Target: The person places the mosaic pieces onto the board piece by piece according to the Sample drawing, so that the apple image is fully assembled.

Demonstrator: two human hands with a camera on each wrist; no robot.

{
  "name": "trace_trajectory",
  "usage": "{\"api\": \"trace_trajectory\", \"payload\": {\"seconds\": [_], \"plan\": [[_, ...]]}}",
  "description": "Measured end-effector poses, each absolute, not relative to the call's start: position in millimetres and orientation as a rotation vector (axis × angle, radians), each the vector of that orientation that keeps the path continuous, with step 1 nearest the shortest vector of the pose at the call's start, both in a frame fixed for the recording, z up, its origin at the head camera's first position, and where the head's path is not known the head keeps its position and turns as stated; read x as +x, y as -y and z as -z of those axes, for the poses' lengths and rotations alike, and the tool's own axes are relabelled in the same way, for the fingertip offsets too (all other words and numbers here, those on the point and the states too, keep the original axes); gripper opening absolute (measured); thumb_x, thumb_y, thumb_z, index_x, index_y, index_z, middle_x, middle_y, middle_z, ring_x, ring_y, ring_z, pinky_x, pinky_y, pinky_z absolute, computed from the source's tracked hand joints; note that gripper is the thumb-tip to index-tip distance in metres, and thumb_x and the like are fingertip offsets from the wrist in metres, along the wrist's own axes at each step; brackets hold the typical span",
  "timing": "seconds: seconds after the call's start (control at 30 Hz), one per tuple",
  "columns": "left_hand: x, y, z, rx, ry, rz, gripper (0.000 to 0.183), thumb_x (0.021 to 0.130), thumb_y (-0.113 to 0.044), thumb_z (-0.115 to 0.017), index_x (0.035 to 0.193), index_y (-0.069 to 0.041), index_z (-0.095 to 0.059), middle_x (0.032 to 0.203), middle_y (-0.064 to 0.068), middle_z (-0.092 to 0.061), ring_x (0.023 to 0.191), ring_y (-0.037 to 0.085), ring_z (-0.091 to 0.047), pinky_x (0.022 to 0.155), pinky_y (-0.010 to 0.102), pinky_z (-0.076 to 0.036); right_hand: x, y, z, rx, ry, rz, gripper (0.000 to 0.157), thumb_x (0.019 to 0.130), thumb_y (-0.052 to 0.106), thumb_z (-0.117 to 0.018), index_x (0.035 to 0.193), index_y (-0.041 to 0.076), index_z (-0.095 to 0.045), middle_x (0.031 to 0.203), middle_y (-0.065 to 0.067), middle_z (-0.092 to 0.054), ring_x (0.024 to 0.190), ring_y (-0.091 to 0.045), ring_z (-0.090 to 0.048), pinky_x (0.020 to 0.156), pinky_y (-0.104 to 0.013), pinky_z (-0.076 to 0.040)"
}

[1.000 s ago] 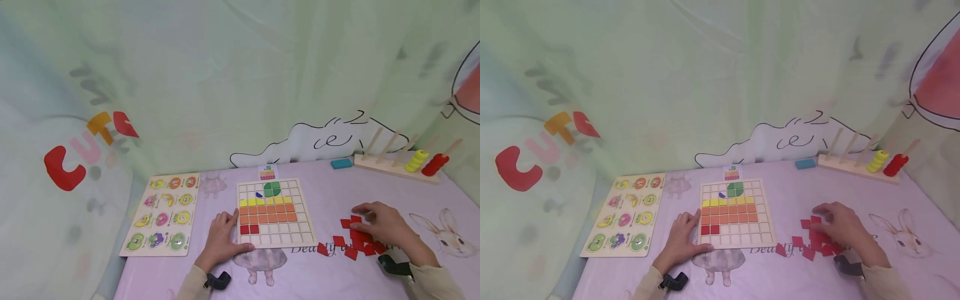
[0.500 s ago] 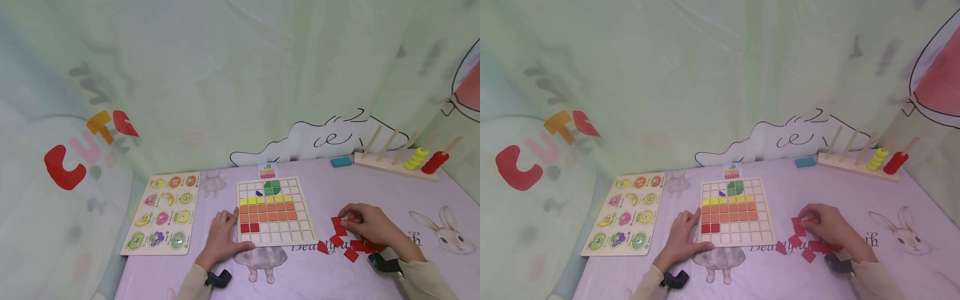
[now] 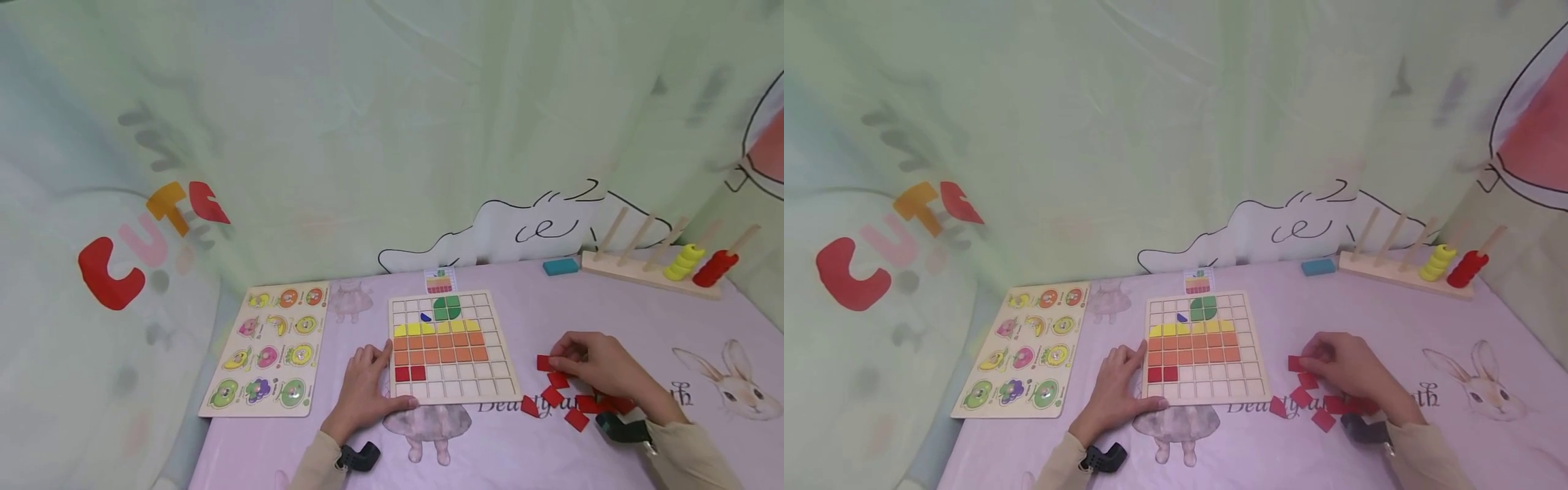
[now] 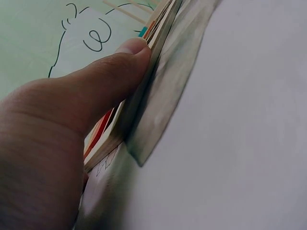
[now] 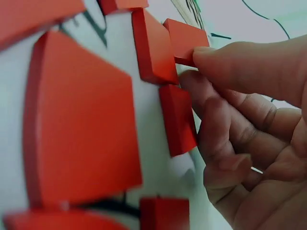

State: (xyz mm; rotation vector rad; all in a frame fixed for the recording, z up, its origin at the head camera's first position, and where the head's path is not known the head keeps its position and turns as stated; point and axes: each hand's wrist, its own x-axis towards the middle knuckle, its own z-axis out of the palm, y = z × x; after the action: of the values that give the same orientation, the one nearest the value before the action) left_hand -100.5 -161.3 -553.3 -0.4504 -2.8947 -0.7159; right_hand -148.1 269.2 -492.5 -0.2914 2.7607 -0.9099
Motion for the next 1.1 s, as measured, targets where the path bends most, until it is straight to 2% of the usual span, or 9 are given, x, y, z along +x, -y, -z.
{"api": "trace_trajectory", "payload": {"seconds": [0.1,0.23,0.3,0.4,0.5,0.67,0.77,1.1], "plan": [[-100.6,160.9,554.1,-0.44,2.906,0.71,0.118,0.071,-0.074,-0.084,0.162,-0.01,-0.045,0.104,-0.004,-0.045,0.094,0.009,-0.034,0.085,0.029,-0.032,-149.6,-266.8,494.1,-0.263,-2.708,0.963,0.029,0.093,0.028,-0.082,0.11,0.007,-0.072,0.093,-0.001,-0.072,0.084,-0.017,-0.063,0.066,-0.024,-0.054],[-100.7,160.2,553.9,-0.42,2.931,0.712,0.118,0.071,-0.075,-0.084,0.163,-0.011,-0.044,0.104,-0.004,-0.044,0.095,0.009,-0.034,0.086,0.029,-0.032,-150.9,-259.2,493.9,-0.275,-2.618,1.099,0.048,0.098,0.024,-0.076,0.139,0.004,-0.061,0.097,-0.004,-0.071,0.083,-0.017,-0.064,0.067,-0.025,-0.055],[-100.6,160.1,553.2,-0.413,2.939,0.714,0.119,0.071,-0.075,-0.084,0.163,-0.011,-0.043,0.105,-0.004,-0.044,0.095,0.009,-0.034,0.086,0.029,-0.032,-151.6,-253.6,491.8,-0.296,-2.552,1.186,0.052,0.102,0.021,-0.07,0.149,0.006,-0.054,0.107,-0.009,-0.069,0.089,-0.02,-0.063,0.068,-0.027,-0.054],[-100.8,160.0,552.5,-0.412,2.94,0.713,0.119,0.071,-0.075,-0.084,0.163,-0.011,-0.043,0.105,-0.004,-0.044,0.095,0.009,-0.033,0.086,0.029,-0.031,-152.8,-242.8,486.6,-0.323,-2.469,1.267,0.045,0.107,0.02,-0.062,0.15,0.007,-0.057,0.127,-0.019,-0.065,0.106,-0.025,-0.06,0.075,-0.027,-0.055],[-101.5,160.2,553.3,-0.415,2.934,0.71,0.119,0.071,-0.076,-0.083,0.162,-0.011,-0.044,0.104,-0.005,-0.043,0.094,0.009,-0.032,0.085,0.028,-0.03,-155.0,-230.4,485.2,-0.322,-2.421,1.318,0.041,0.108,0.025,-0.063,0.144,0.007,-0.063,0.142,-0.021,-0.061,0.118,-0.029,-0.059,0.084,-0.026,-0.055],[-101.1,160.4,553.3,-0.411,2.938,0.715,0.118,0.071,-0.076,-0.082,0.162,-0.011,-0.044,0.103,-0.006,-0.042,0.093,0.009,-0.031,0.083,0.028,-0.03,-156.1,-203.0,489.5,-0.328,-2.463,1.406,0.043,0.102,0.026,-0.074,0.139,0.006,-0.066,0.12,-0.012,-0.071,0.104,-0.023,-0.066,0.084,-0.02,-0.055],[-100.6,160.3,552.7,-0.401,2.948,0.729,0.118,0.071,-0.076,-0.083,0.163,-0.012,-0.044,0.103,-0.006,-0.041,0.093,0.009,-0.031,0.084,0.028,-0.029,-155.0,-183.0,493.6,-0.331,-2.512,1.416,0.039,0.098,0.022,-0.078,0.133,0.007,-0.07,0.105,-0.006,-0.072,0.096,-0.02,-0.066,0.083,-0.017,-0.054],[-101.5,159.6,552.6,-0.395,2.952,0.743,0.118,0.071,-0.077,-0.083,0.162,-0.011,-0.045,0.102,-0.007,-0.039,0.094,0.009,-0.031,0.084,0.028,-0.029,-145.3,-123.5,508.1,-0.668,-2.614,1.258,0.028,0.085,0.018,-0.09,0.111,0.014,-0.081,0.091,0.007,-0.069,0.081,-0.011,-0.058,0.073,-0.022,-0.05]]}}
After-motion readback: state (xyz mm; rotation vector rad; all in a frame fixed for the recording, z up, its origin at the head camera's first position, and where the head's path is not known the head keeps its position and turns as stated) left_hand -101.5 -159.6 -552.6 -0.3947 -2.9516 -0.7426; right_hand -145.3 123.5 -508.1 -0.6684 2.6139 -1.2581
